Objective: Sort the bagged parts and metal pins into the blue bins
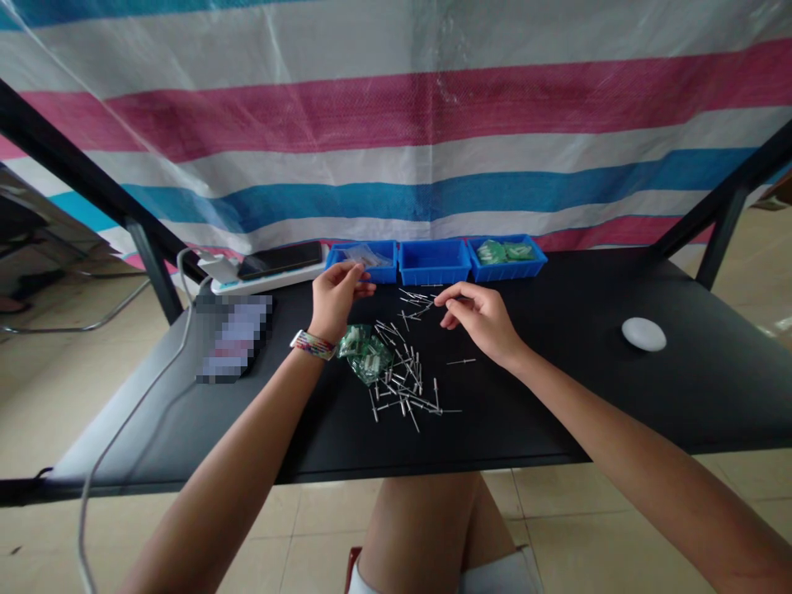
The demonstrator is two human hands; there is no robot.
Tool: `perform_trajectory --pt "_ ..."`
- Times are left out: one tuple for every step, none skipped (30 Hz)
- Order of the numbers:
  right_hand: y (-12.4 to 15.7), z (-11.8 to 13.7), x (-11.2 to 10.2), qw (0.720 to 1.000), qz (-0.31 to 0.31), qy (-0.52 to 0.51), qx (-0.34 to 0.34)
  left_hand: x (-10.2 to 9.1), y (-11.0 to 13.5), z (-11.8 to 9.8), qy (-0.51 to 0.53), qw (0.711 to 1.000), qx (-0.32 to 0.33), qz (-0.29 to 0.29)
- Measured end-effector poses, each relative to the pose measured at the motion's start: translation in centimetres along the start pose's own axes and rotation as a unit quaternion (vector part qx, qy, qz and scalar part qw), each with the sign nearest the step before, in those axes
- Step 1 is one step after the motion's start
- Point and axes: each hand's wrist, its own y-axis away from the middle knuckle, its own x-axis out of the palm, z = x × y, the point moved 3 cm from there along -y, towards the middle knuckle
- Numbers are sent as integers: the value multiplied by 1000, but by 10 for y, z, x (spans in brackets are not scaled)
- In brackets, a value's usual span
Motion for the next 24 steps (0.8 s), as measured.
perform_trajectory --pt "0 -1 -1 1000 -1 6 -3 -2 -2 1 8 1000 -6 -9" --pt "-1 -1 -2 1000 -4 14 -8 -4 -4 1 17 1000 -13 -14" --pt "-1 -1 -3 999 -10 28 -15 -5 -4 1 26 999 -19 -18" --pt "-2 -1 -5 998 -18 49 -28 -6 -4 0 35 999 -25 -20" --pt "-3 -1 -6 996 -27 78 -45 -6 -4 0 42 998 -28 -21" --pt "-3 0 -8 991 -37 113 -68 -6 -3 -1 48 998 -28 -20" --pt "-4 2 -10 983 -44 150 -91 -6 -2 -2 51 998 -26 -18" --pt "-4 4 -11 975 -49 185 -113 -6 -1 -2 53 998 -22 -15" --pt "-4 5 -12 967 -50 214 -131 -6 -1 -3 52 998 -18 -11" --pt "-3 7 -12 960 -47 235 -143 -6 0 -3 50 999 -13 -8" --pt "-3 8 -12 956 -40 248 -149 -6 0 -3 45 999 -9 -5" --pt "-2 8 -12 954 -31 257 -152 -6 0 -3 36 999 -3 -4" --pt "-1 9 -11 951 -20 265 -155 -6 1 -3 23 1000 5 -3" --pt "0 9 -10 949 -5 273 -160 -7 1 -3 5 1000 14 -1" --pt "2 9 -8 944 11 282 -169 -7 0 -4 -15 1000 24 1" --pt "4 10 -5 939 30 291 -183 -7 0 -4 -36 999 33 4" --pt "6 11 -1 932 53 298 -200 -7 0 -4 -55 998 43 6" --pt "9 12 4 925 78 302 -219 -7 0 -5 -71 996 53 7" --pt "12 13 11 917 106 302 -236 -7 0 -5 -82 995 63 7" --pt "16 14 19 911 136 298 -252 -6 0 -6 -88 993 73 7" --pt "20 16 29 904 167 292 -264 -5 1 -6 -91 993 80 8" --pt "24 17 39 897 196 288 -271 -4 1 -7 -94 992 86 11" --pt "28 18 49 889 218 288 -280 -3 2 -8 -96 991 90 15" --pt "32 18 59 878 237 301 -288 -1 3 -9 -100 991 92 19"
